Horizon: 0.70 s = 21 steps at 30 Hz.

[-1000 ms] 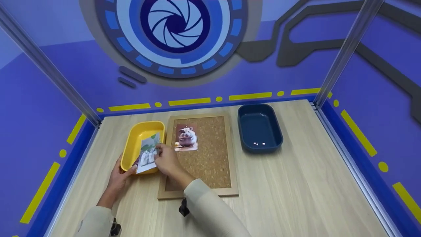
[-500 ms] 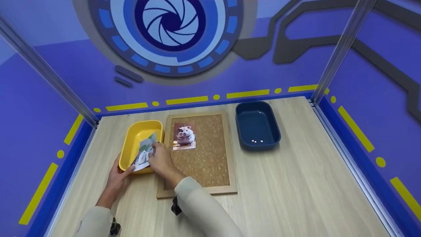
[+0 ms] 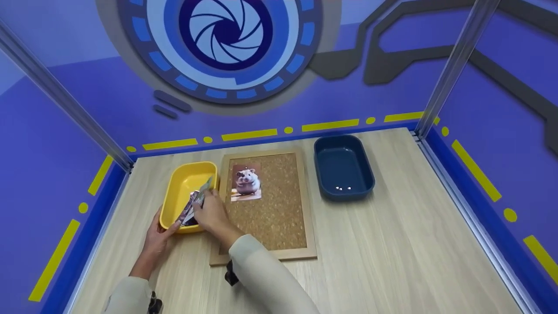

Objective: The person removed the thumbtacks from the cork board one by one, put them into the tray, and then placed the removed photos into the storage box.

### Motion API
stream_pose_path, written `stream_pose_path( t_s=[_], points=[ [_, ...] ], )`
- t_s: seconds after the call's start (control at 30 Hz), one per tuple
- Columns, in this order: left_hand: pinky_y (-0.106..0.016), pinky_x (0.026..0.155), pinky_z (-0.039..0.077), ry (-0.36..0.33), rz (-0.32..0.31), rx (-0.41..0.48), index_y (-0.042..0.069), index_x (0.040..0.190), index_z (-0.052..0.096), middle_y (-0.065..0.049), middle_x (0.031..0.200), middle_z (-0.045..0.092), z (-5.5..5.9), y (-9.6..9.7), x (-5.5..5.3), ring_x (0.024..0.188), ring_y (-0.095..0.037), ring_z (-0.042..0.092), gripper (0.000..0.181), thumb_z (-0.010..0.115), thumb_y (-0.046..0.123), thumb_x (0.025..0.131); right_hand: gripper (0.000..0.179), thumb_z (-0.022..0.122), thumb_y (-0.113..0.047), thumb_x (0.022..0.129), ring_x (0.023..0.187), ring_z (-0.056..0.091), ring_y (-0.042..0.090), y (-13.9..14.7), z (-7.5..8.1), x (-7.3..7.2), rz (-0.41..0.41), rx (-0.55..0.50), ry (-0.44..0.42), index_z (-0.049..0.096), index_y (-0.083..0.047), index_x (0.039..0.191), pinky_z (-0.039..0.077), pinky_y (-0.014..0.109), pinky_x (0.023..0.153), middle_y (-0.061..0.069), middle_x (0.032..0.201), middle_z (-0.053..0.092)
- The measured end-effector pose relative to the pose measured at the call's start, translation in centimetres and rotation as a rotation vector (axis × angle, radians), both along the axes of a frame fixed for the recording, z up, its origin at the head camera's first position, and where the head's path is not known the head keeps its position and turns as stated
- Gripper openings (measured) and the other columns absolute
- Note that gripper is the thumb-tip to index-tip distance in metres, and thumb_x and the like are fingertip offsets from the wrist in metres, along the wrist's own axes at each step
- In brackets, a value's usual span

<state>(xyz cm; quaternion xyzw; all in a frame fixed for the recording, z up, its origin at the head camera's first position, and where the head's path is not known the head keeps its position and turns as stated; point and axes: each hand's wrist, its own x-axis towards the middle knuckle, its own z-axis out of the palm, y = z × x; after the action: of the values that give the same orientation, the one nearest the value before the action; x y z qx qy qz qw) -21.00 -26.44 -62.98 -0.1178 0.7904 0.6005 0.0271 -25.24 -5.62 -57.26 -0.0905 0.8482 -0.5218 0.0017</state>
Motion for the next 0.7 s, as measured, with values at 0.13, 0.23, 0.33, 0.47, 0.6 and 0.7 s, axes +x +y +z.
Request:
stream_pose_path(
  t_s=[0.13,0.23,0.33,0.47,0.6,0.7],
  points=[
    [-0.052,0.138,0.019,-0.017,0.001,0.004,0.032,0.174,0.008,-0.005,0.181,0.020,0.1,0.1,0.1,0.166,-0.029,0.024,0.098,0.074,0.035,0.102,0.049,0.062,-0.022,0.107,0.113,0.060,0.020,0.3,0.2,0.4,0.071,0.054,-0.022,0.058,-0.001,0.151,0.057,0.043,0.106,0.016,0.134,0.061],
    [-0.051,0.138,0.021,-0.022,0.006,0.002,0.032,0.174,0.009,-0.004,0.181,0.021,0.0,0.2,0.1,0.166,-0.029,0.025,0.097,0.074,0.035,0.102,0.049,0.063,-0.023,0.106,0.115,0.060,0.022,0.6,0.2,0.7,0.097,0.104,-0.003,0.060,0.001,0.149,0.056,0.045,0.108,0.018,0.135,0.060],
    [-0.051,0.138,0.021,-0.020,0.008,0.002,0.031,0.174,0.010,-0.004,0.181,0.022,-0.1,0.4,0.1,0.166,-0.028,0.025,0.096,0.074,0.035,0.102,0.048,0.066,-0.023,0.104,0.113,0.062,0.024,0.7,0.2,1.1,0.108,0.151,0.032,0.062,0.004,0.144,0.057,0.045,0.108,0.019,0.132,0.058],
    [-0.052,0.138,0.020,-0.036,0.015,-0.007,0.033,0.173,0.009,-0.002,0.181,0.020,0.0,0.5,0.0,0.167,-0.028,0.023,0.097,0.074,0.038,0.101,0.050,0.066,-0.024,0.104,0.111,0.063,0.025,0.8,0.3,1.4,0.135,0.235,0.091,0.062,0.006,0.143,0.058,0.043,0.106,0.020,0.132,0.056],
    [-0.052,0.138,0.018,-0.042,0.021,-0.017,0.034,0.173,0.006,-0.001,0.183,0.015,0.1,0.4,0.0,0.169,-0.028,0.018,0.099,0.074,0.038,0.102,0.059,0.065,-0.028,0.104,0.120,0.063,0.025,0.9,0.5,1.7,0.148,0.289,0.081,0.054,0.007,0.151,0.056,0.042,0.113,0.020,0.142,0.055],
    [-0.053,0.139,0.016,-0.042,0.013,-0.029,0.037,0.173,0.000,0.001,0.184,0.008,0.1,0.1,0.2,0.170,-0.029,0.012,0.103,0.074,0.039,0.101,0.064,0.064,-0.029,0.106,0.135,0.061,0.030,1.1,0.5,1.8,0.156,0.294,0.027,0.048,0.007,0.156,0.051,0.044,0.121,0.022,0.154,0.051]
  ],
)
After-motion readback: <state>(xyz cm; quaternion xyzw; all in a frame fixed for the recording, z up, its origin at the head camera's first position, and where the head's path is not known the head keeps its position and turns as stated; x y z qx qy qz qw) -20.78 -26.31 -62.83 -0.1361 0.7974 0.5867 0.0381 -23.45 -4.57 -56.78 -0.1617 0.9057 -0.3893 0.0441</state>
